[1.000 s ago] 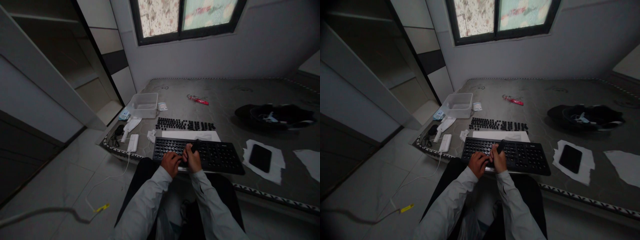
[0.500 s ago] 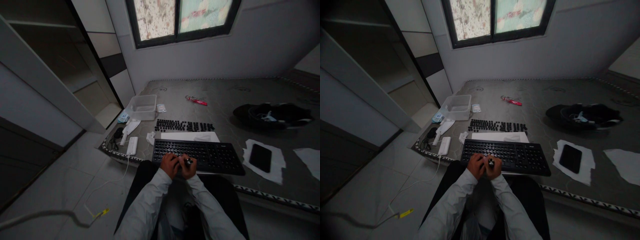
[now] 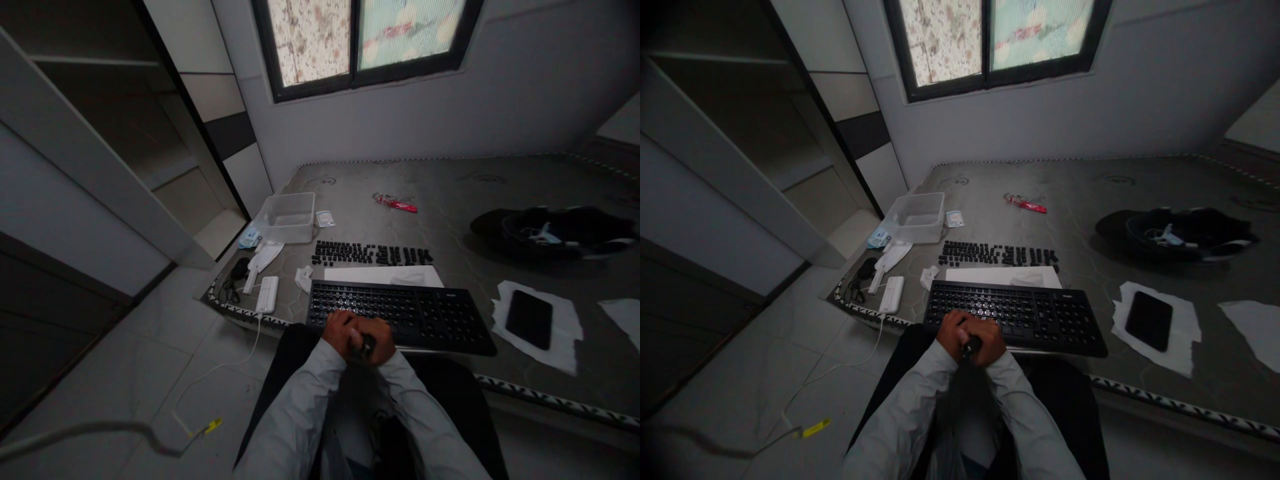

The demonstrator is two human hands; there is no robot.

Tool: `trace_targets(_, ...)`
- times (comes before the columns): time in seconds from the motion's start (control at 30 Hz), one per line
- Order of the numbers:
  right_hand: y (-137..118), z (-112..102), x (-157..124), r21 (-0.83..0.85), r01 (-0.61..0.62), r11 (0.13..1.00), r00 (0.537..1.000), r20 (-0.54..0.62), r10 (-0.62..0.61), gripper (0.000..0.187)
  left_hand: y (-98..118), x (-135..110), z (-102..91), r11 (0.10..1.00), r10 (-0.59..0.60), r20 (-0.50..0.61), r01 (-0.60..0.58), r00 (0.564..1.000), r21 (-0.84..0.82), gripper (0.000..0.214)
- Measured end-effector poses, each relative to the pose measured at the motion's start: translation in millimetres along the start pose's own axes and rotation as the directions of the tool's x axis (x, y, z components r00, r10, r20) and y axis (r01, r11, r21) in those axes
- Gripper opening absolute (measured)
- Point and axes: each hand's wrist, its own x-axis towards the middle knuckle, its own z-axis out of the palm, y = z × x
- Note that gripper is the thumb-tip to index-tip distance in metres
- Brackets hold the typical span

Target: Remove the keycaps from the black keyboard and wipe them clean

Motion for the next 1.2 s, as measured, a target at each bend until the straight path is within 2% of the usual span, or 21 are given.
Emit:
trace_targets(0.1,-0.6,-2.1,0.7,0.006,-0.067,0.998,0.998,-0.014,0.067,0.034,-1.9,0.0,-2.6,0.999,0.032,-0.011,-0.032,0.999,0.005,0.021)
trace_targets(0.27,4.0,-16.1,-0.4,0.000,-0.215,0.977,0.964,-0.161,0.212,0.043,-4.3,-0.4,-8.5,0.996,0.091,-0.032,-0.091,0.995,0.021,0.026)
trace_targets(0.4,9.3,-33.7,-3.2,-0.025,-0.264,0.964,0.936,-0.249,0.250,0.043,-5.3,-1.1,-2.5,0.994,0.077,-0.078,-0.070,0.994,0.082,0.025)
trace_targets(0.57,15.9,-49.4,-5.1,-0.329,-0.171,0.929,0.983,-0.117,0.140,0.028,-6.8,-2.8,5.8,0.990,0.082,-0.100,-0.069,0.992,0.126,0.024)
trace_targets(0.7,15.0,-53.9,-2.3,-0.441,-0.196,0.876,0.975,0.004,0.220,0.010,-10.0,-3.2,5.4,0.987,0.108,-0.093,-0.096,0.990,0.131,0.023)
trace_targets(0.8,10.4,-57.4,2.0,-0.521,-0.161,0.838,0.936,0.189,0.297,0.029,-13.5,-2.7,3.6,0.984,0.139,-0.070,-0.130,0.988,0.120,0.021)
trace_targets(0.87,7.9,-60.1,4.1,-0.581,-0.123,0.804,0.903,0.270,0.333,0.034,-15.9,-2.1,2.6,0.983,0.157,-0.059,-0.150,0.986,0.106,0.022)
trace_targets(1.03,7.7,-63.2,3.3,-0.651,-0.103,0.752,0.874,0.302,0.382,0.027,-21.3,-1.4,-7.2,0.980,0.193,-0.035,-0.191,0.981,0.055,0.031)
trace_targets(1.2,8.5,-63.2,0.4,-0.663,-0.082,0.744,0.865,0.324,0.383,0.031,-28.5,-3.7,-26.3,0.990,0.138,-0.059,-0.136,0.989,0.047,0.036)
